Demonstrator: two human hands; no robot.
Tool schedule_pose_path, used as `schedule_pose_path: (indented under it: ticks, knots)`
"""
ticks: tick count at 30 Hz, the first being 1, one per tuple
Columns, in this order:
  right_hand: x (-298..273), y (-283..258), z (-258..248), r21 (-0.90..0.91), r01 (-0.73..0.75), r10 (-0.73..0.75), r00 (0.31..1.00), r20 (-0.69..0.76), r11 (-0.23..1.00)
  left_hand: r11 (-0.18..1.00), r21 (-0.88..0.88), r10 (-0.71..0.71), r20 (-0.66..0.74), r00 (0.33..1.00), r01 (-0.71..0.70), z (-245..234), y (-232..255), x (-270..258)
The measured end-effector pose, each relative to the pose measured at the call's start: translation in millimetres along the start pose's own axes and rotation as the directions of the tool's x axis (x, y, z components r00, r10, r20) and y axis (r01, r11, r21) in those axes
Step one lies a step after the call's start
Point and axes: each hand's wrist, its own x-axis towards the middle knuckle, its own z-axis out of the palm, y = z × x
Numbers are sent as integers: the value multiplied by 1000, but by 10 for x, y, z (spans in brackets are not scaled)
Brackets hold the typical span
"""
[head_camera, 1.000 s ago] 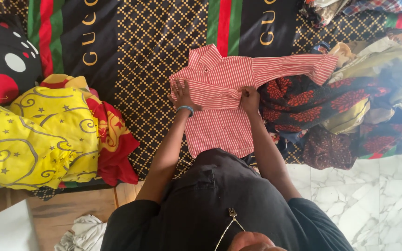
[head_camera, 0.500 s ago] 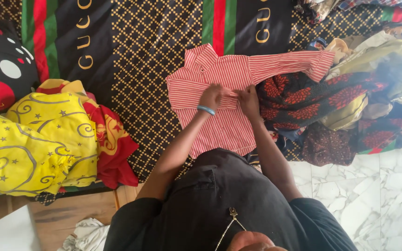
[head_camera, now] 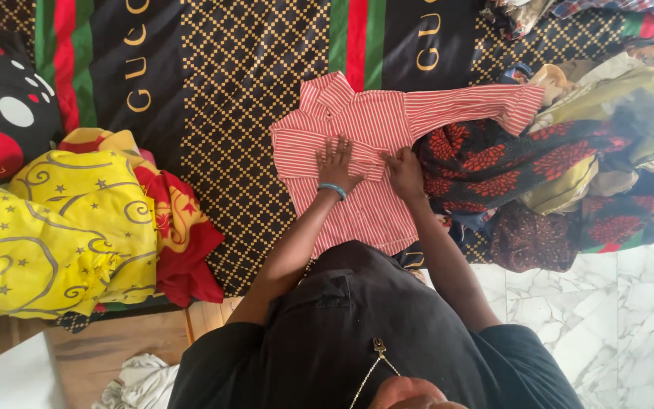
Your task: The person folds a striped shirt on a bed, carries it to a closet, and places it on a shelf before returning to pick up a patterned garment.
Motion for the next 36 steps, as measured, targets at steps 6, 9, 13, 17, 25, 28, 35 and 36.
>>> schedule_pose_path:
  ticks: [6, 9, 13, 17, 25, 28, 35, 36]
  knots:
    - [20, 111, 117, 182, -106, 114, 993, -31, 977, 997, -46, -59, 86, 995, 63, -332, 141, -73]
    - [41, 128, 129, 202, -44, 69, 990, -120, 978, 985, -168, 32, -115, 993, -51, -83, 18, -20]
    - [83, -46, 153, 338, -110, 177, 969, -173, 935, 938, -255, 130, -373, 919, -236, 637, -226, 110]
    - [46, -7, 376, 139, -6, 47, 956, -290, 990, 948, -305, -48, -433, 900, -97, 803, -300, 108]
    - [89, -282, 209, -160, -93, 69, 986, -149, 983, 990, -134, 0, -251, 968, -35, 290, -224, -24]
    - [53, -194, 240, -96, -62, 43, 982, -183, 993, 987, -150, -69, -125, 990, 50, 78, -194, -61]
    - [-221, -301, 253, 30, -88, 92, 981, -170, 996, 989, -99, -104, 73, 992, 111, -31, -208, 23]
    - [-262, -294, 280, 35, -69, 71, 996, -54, 997, 990, -85, -103, 90, 991, 111, -28, -202, 39]
